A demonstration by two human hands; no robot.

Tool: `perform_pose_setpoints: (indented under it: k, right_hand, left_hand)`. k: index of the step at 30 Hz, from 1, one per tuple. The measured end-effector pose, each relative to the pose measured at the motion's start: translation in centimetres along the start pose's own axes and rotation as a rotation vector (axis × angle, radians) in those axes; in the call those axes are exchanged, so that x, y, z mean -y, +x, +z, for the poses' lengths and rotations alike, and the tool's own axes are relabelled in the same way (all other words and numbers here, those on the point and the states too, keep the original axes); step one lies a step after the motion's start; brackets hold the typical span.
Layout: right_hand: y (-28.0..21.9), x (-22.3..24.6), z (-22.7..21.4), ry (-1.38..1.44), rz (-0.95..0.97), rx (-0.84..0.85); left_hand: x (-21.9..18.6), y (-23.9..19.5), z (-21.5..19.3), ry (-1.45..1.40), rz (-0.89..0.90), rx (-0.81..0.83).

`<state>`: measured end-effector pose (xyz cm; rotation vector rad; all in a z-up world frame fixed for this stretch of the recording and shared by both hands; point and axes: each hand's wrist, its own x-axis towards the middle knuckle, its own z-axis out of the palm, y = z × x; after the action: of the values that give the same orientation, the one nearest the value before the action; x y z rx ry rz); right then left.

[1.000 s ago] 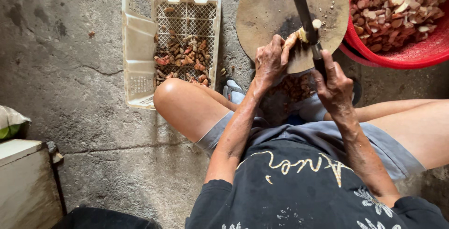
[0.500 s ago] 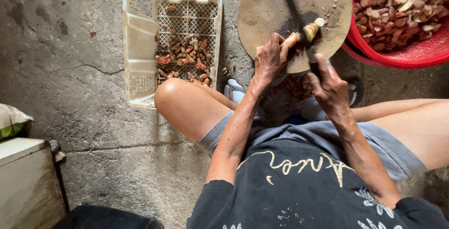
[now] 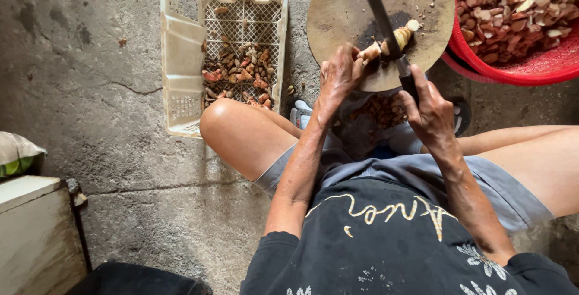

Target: The person sits on the floor and uses a large knife to chop reddish-brown root vegetables on a round wooden board. They pick up pieces from a white plastic crate, slice them into smaller chunks, and place the cut pieces into a red basket. The process is repeated continuously throughout the clip.

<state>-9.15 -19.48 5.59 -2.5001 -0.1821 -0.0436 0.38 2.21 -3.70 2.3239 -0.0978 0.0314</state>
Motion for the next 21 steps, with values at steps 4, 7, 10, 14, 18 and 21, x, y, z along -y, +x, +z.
perform_pose_setpoints:
  k: [4,7,10,14,18,21]
  right_hand:
    - [-0.6,0.1,0.0,-0.02,0.007,-0.005]
    - [0.3,-0.1,1.6,-0.189,0.041,0.165]
    - [0.5,-0.3,1.8,-0.243,0.045,0.177]
    - [-0.2,-0.4,0.2,-0.073,-0.003,0.05]
    - [-0.4,-0.2,0.3,-0.06,-0.036,-0.009]
    - [0.4,-0.1,1.9,-0.109,-0.034,0.08]
  left_hand:
    - [0.7,-0.1,1.0,0.146,0.116,-0.064]
    - [0.7,-0.1,0.9,0.207,0.106,-0.033]
    - [0.2,-0.2,0.3,0.168,0.118,-0.124]
    - [-0.9,0.2,-0.1,0.184,0.118,-0.127]
    - [-1.1,0.1,-0.5,0.137,0.089,-0.085]
    - [-0.9,0.1,-0.5,0.187,0.095,-0.1]
